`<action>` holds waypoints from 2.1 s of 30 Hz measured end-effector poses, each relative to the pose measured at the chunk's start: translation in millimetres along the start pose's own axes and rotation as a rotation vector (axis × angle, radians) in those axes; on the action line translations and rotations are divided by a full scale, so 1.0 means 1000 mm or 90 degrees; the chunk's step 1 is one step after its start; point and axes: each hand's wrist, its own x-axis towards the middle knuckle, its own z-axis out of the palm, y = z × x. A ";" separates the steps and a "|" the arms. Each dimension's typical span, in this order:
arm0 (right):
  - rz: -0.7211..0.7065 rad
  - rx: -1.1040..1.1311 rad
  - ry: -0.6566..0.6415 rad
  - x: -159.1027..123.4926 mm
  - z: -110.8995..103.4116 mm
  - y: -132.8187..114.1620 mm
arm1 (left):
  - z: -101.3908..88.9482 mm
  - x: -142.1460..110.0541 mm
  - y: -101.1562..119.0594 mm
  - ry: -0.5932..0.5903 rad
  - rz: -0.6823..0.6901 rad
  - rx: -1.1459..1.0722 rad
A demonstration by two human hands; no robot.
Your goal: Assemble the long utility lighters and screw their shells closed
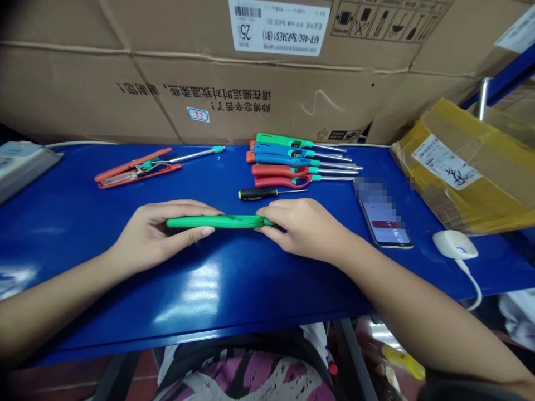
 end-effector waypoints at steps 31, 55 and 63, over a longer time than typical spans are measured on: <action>0.017 -0.075 -0.075 -0.001 -0.001 -0.014 | 0.003 0.002 0.002 -0.073 -0.006 0.032; -0.005 -0.073 -0.089 -0.002 -0.001 -0.011 | 0.004 -0.001 0.005 -0.060 0.033 0.043; 0.015 -0.071 -0.132 0.000 0.000 -0.010 | 0.005 -0.003 0.002 -0.088 0.039 0.051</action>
